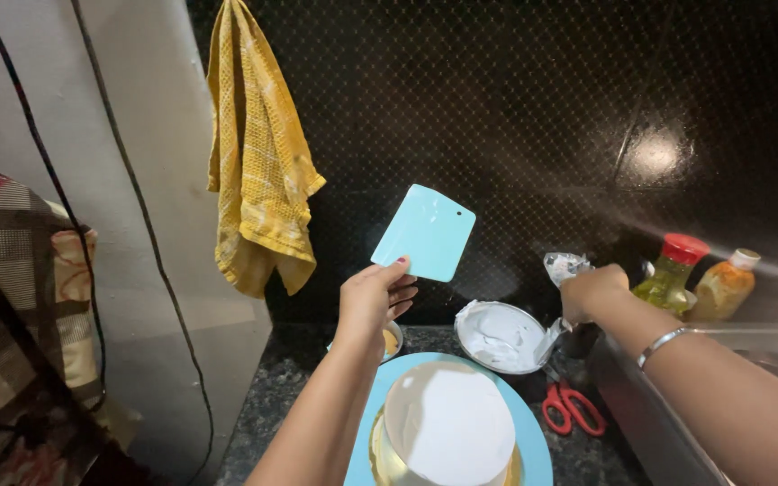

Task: The person is applying white icing to a small cake on a rotating stand and smoothing the sides with a blue scraper tool.

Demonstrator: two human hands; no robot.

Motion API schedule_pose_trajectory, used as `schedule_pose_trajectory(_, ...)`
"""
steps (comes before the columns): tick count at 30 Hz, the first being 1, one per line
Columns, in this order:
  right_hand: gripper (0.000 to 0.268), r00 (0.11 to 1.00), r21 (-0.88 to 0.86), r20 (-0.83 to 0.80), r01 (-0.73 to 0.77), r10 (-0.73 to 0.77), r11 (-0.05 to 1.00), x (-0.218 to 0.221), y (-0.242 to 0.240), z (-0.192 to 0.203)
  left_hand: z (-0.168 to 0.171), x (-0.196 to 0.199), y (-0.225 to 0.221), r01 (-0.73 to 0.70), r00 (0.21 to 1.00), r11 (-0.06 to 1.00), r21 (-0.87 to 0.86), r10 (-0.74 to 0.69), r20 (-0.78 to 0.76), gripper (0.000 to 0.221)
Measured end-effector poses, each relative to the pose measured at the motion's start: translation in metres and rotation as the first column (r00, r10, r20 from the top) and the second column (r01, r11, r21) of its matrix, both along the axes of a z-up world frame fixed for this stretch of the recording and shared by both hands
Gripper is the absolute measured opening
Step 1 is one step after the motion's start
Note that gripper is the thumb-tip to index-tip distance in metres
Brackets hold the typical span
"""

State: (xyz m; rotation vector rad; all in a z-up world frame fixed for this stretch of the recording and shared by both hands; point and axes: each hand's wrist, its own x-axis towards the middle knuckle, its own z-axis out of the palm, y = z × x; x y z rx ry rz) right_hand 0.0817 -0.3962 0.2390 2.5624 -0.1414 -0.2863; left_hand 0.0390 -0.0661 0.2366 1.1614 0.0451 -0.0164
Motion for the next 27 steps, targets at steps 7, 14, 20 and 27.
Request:
schedule_pose_trajectory(7,0.044,0.987,0.17,-0.019,0.158,-0.157,0.973,0.006,-0.029,-0.025,-0.017,0.012,0.005,0.003,1.0,1.0,0.007,-0.002,-0.017,0.022)
schedule_pose_trajectory(14,0.036,0.983,0.443,-0.006,0.168,-0.185,0.88,0.006,-0.049,-0.031,-0.024,0.007,0.008,0.003,1.0,1.0,-0.019,-0.004,-0.012,0.024)
schedule_pose_trajectory(20,0.031,0.959,0.151,0.266,-0.142,0.098,0.978,0.002,-0.032,-0.047,-0.026,0.0,0.006,-0.01,1.0,0.999,-0.049,0.009,-0.025,0.022)
schedule_pose_trajectory(27,0.035,0.955,0.23,0.251,-0.217,0.157,0.949,-0.003,-0.002,-0.054,-0.026,-0.008,0.016,-0.02,0.999,0.998,-0.052,0.019,-0.031,0.021)
